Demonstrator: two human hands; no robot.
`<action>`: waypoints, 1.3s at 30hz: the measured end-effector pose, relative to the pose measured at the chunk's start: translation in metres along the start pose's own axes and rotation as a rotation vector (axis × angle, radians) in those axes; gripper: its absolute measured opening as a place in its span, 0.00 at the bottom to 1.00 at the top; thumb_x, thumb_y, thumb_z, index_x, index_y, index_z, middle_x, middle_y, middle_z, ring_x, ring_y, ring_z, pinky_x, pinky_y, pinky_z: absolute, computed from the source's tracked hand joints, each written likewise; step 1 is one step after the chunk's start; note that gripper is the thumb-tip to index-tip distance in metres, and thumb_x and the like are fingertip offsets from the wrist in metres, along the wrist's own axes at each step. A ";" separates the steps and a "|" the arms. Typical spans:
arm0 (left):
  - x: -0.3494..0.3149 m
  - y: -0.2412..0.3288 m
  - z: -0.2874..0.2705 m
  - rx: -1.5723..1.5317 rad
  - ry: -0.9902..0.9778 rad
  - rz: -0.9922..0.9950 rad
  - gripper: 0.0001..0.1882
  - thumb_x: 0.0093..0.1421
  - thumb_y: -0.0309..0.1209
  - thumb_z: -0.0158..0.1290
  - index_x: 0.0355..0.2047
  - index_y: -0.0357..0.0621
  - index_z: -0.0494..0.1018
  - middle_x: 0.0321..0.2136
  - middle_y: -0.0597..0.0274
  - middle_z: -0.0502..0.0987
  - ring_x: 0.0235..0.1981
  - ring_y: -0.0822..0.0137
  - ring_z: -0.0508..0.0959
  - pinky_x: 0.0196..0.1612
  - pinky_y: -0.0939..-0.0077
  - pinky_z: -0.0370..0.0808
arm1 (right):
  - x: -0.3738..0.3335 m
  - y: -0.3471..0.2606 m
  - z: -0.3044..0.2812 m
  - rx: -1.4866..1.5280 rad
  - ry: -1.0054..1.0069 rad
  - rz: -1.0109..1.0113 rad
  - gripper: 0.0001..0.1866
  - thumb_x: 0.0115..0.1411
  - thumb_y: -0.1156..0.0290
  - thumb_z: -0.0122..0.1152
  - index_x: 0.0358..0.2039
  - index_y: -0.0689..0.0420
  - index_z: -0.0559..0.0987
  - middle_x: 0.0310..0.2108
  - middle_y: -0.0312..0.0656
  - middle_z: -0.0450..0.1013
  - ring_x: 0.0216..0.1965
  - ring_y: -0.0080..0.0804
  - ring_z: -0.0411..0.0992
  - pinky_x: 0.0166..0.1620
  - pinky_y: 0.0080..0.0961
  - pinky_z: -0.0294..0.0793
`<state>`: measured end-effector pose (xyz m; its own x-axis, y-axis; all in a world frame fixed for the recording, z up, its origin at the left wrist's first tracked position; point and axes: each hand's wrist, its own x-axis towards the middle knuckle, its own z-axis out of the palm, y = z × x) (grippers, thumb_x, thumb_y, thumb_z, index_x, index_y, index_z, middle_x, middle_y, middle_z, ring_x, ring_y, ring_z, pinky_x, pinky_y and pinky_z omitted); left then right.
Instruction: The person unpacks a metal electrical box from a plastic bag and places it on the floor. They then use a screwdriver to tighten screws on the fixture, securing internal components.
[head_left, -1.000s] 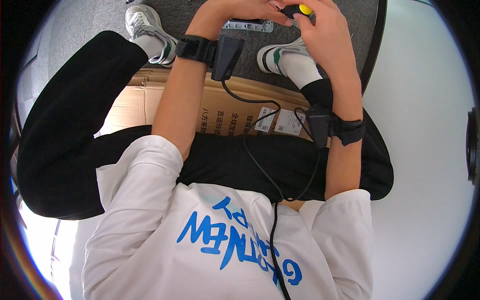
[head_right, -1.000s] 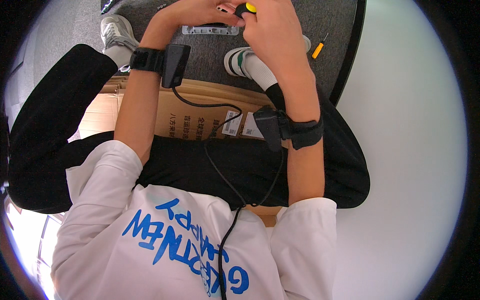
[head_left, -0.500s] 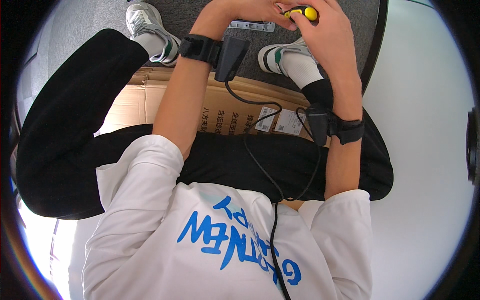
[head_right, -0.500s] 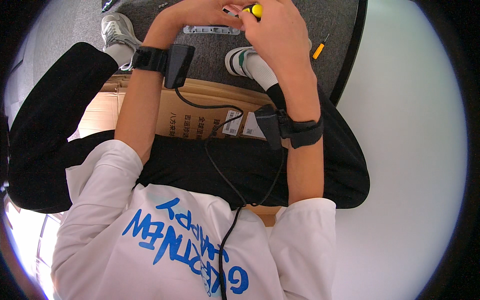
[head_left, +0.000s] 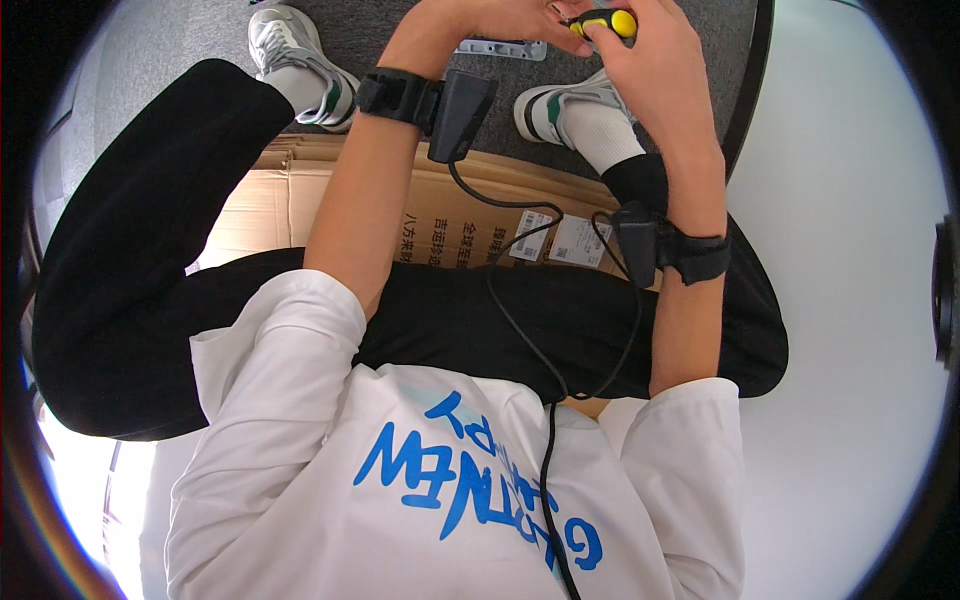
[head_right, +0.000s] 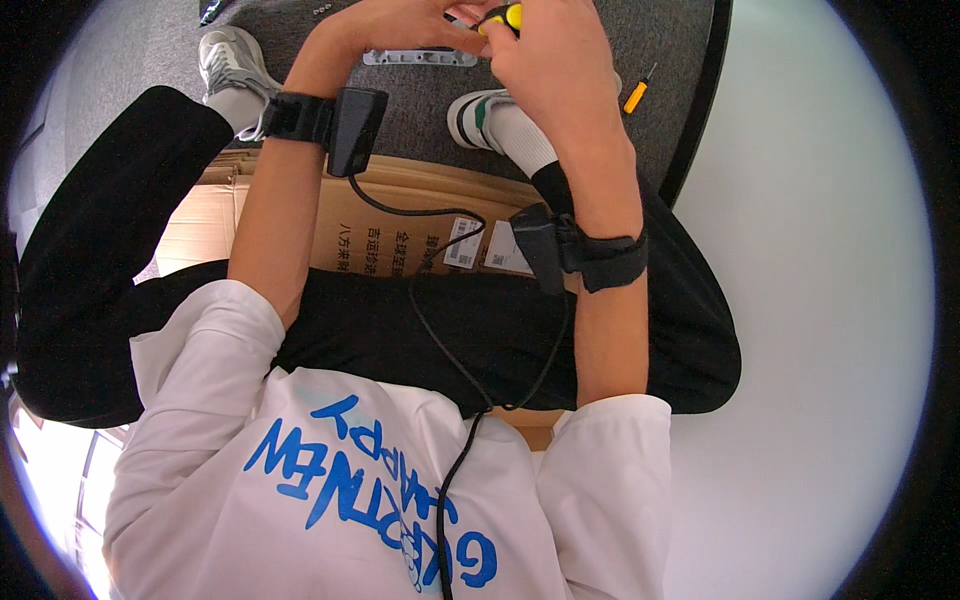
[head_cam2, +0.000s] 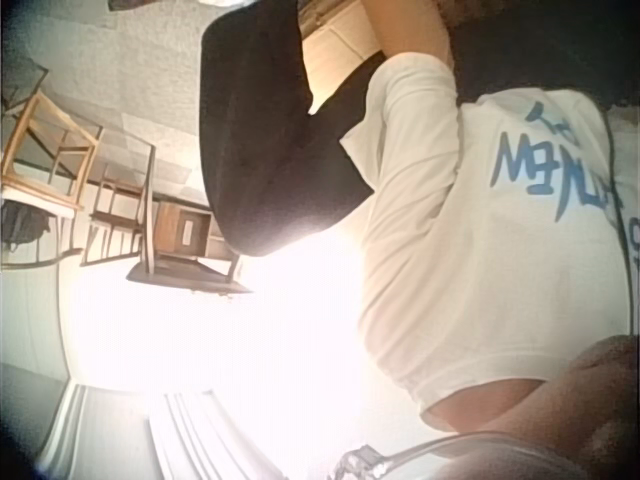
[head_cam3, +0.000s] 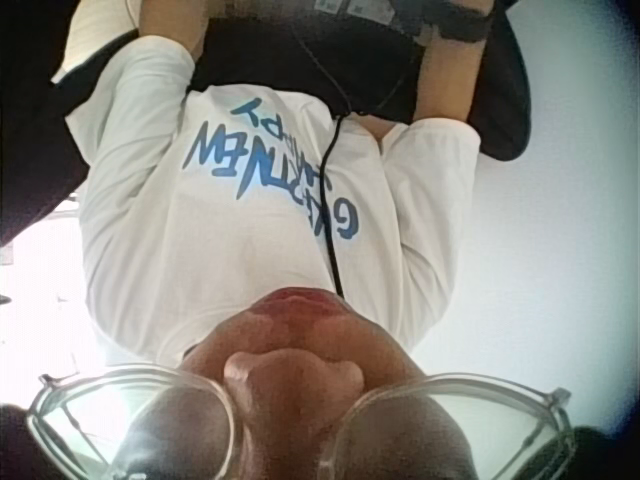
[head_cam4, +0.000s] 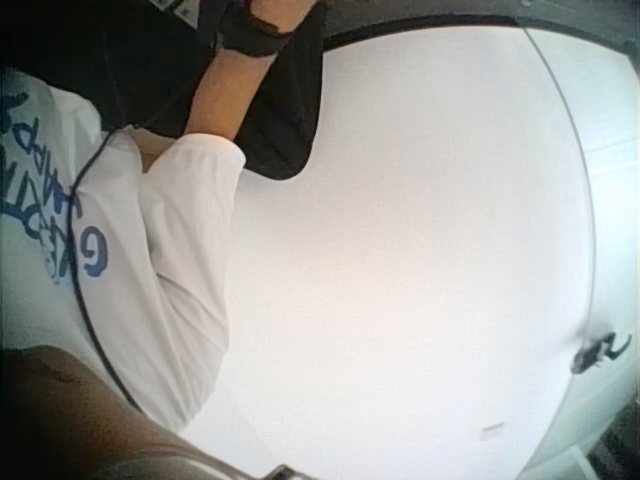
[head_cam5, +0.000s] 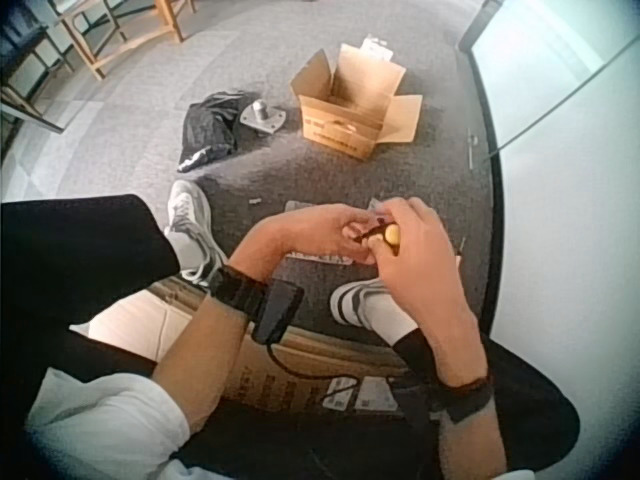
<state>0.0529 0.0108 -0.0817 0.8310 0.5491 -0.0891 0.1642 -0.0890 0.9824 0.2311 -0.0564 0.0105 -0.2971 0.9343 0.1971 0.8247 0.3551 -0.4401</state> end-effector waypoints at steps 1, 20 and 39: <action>0.000 0.000 0.000 0.020 0.012 0.017 0.27 0.63 0.37 0.64 0.59 0.40 0.73 0.42 0.58 0.83 0.42 0.64 0.79 0.49 0.65 0.76 | -0.001 0.000 0.001 0.036 0.017 -0.023 0.18 0.62 0.64 0.67 0.47 0.63 0.78 0.43 0.56 0.74 0.44 0.58 0.75 0.47 0.41 0.76; 0.000 -0.002 -0.001 0.013 0.037 0.027 0.21 0.63 0.36 0.64 0.52 0.37 0.75 0.37 0.62 0.81 0.39 0.68 0.78 0.45 0.68 0.76 | -0.002 -0.006 -0.006 0.066 -0.011 0.247 0.18 0.61 0.67 0.66 0.46 0.65 0.78 0.41 0.55 0.76 0.47 0.56 0.74 0.50 0.40 0.73; -0.001 -0.003 -0.001 0.057 0.076 0.038 0.22 0.62 0.39 0.65 0.50 0.38 0.74 0.37 0.57 0.81 0.39 0.65 0.78 0.45 0.66 0.75 | -0.002 -0.004 -0.006 0.197 -0.149 0.152 0.17 0.61 0.69 0.65 0.47 0.66 0.76 0.43 0.56 0.73 0.44 0.55 0.74 0.48 0.38 0.75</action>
<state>0.0512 0.0109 -0.0839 0.7947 0.6058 -0.0371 0.1653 -0.1572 0.9736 0.2311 -0.0600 0.0178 -0.2566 0.9665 -0.0093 0.7601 0.1958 -0.6197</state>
